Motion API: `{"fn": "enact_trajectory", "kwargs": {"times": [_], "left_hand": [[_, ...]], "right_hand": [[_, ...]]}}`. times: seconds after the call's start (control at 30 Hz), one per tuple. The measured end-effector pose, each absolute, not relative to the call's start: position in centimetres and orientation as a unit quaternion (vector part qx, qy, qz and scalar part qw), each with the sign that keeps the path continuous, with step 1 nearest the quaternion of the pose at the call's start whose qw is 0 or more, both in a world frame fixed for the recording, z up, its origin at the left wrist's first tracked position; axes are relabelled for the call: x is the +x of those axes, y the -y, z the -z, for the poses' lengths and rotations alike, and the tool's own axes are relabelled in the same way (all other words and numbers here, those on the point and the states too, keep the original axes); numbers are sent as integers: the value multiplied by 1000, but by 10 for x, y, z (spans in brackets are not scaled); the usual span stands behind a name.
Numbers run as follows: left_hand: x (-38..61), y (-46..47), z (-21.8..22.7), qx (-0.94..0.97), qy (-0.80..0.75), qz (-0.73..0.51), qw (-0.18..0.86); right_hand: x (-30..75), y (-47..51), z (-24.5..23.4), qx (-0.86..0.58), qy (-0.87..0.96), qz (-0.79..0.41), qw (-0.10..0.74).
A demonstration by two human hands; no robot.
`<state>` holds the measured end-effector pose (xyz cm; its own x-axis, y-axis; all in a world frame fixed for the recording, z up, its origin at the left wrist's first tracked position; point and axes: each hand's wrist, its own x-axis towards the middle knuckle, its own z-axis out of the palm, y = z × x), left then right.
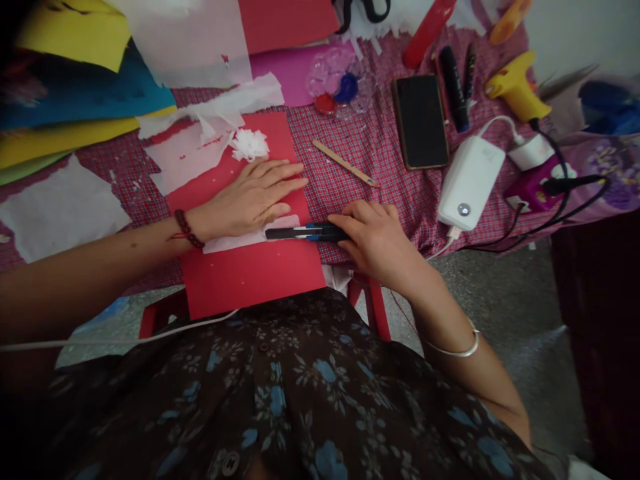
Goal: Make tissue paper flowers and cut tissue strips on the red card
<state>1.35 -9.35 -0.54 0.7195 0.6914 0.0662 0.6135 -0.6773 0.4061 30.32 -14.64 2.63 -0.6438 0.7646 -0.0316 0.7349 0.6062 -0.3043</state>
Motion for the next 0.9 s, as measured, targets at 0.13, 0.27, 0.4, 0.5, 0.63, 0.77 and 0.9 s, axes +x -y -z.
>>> {"fn": "enact_trajectory", "kwargs": {"times": [0.13,0.27,0.4,0.5,0.63,0.77,0.9], "left_hand": [[12,93,3,903,-369,-110,191],[11,94,4,907,-362,-115,179],[14,95,10,913,-357,-117,156],[14,90,13,910,-355,-132,168],[-3,89,2,874,-359,-223,241],[-39,117,-15,908,-323,-177,199],[-66,157,-10,956,-262,-47,121]], "right_hand": [[305,147,-27,-425,892,-150,48],[295,145,-28,-414,895,-159,40],[288,142,-27,-408,897,-163,43],[291,142,-26,-413,896,-157,43],[297,143,-24,-422,892,-154,46],[297,144,-21,-418,892,-160,54],[294,145,-21,-412,895,-159,62]]}}
